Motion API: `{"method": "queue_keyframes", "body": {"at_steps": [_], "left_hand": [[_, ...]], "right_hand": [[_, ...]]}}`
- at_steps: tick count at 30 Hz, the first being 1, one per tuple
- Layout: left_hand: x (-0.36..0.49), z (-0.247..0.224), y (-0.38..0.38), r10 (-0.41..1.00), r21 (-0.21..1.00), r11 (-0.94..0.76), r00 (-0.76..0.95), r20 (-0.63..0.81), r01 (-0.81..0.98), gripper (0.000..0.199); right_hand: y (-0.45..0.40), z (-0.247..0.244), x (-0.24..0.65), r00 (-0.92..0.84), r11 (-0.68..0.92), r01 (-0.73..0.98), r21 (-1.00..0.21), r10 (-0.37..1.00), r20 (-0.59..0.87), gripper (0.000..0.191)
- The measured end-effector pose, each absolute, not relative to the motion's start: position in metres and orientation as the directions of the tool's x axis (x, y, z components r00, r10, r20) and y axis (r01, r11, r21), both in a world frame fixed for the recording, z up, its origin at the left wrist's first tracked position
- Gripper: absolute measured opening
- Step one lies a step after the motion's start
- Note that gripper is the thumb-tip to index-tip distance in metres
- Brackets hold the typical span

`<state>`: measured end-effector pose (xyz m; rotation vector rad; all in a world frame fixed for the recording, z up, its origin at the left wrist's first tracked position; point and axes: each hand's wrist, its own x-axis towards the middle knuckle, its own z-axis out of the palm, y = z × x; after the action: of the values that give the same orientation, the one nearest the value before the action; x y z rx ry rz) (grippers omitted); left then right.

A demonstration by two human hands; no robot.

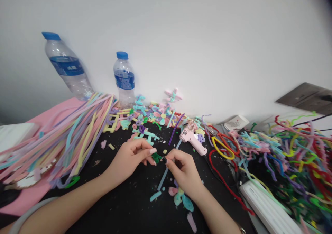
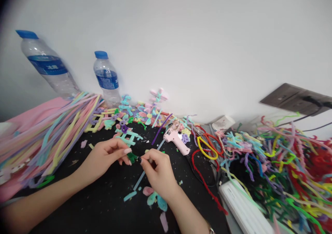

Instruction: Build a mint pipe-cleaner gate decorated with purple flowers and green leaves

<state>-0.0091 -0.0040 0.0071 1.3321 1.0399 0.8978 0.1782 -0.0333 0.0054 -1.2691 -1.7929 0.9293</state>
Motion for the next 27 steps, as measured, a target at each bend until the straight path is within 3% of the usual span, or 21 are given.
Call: {"method": "queue_keyframes", "body": {"at_steps": [4,7,10,17,22,27], "left_hand": [[-0.008,0.004,-0.003,0.963,0.986,0.155,0.232,-0.136,-0.063,0.018],[-0.006,0.002,-0.004,0.917,0.919,0.341,0.285,-0.279,-0.199,0.028],[-0.004,0.000,-0.006,0.870,0.871,0.436,0.355,-0.343,-0.225,0.018],[-0.001,0.000,-0.012,0.867,0.916,0.376,0.401,-0.296,-0.137,0.028],[-0.001,0.001,-0.010,0.857,0.871,0.441,0.387,-0.339,-0.214,0.017],[-0.002,0.000,-0.009,0.839,0.833,0.493,0.390,-0.379,-0.250,0.014]], "right_hand": [[-0.035,0.003,0.177,-0.267,0.316,0.457,-0.832,0.940,0.210,0.020],[-0.037,0.002,0.175,-0.269,0.348,0.462,-0.816,0.932,0.244,0.020],[-0.038,0.002,0.174,-0.273,0.366,0.470,-0.803,0.926,0.262,0.019],[-0.042,0.000,0.172,-0.413,0.488,0.481,-0.729,0.859,0.302,0.016],[-0.044,-0.004,0.173,-0.479,0.553,0.576,-0.602,0.825,0.299,0.021],[-0.043,-0.001,0.173,-0.489,0.556,0.607,-0.568,0.824,0.284,0.024]]}}
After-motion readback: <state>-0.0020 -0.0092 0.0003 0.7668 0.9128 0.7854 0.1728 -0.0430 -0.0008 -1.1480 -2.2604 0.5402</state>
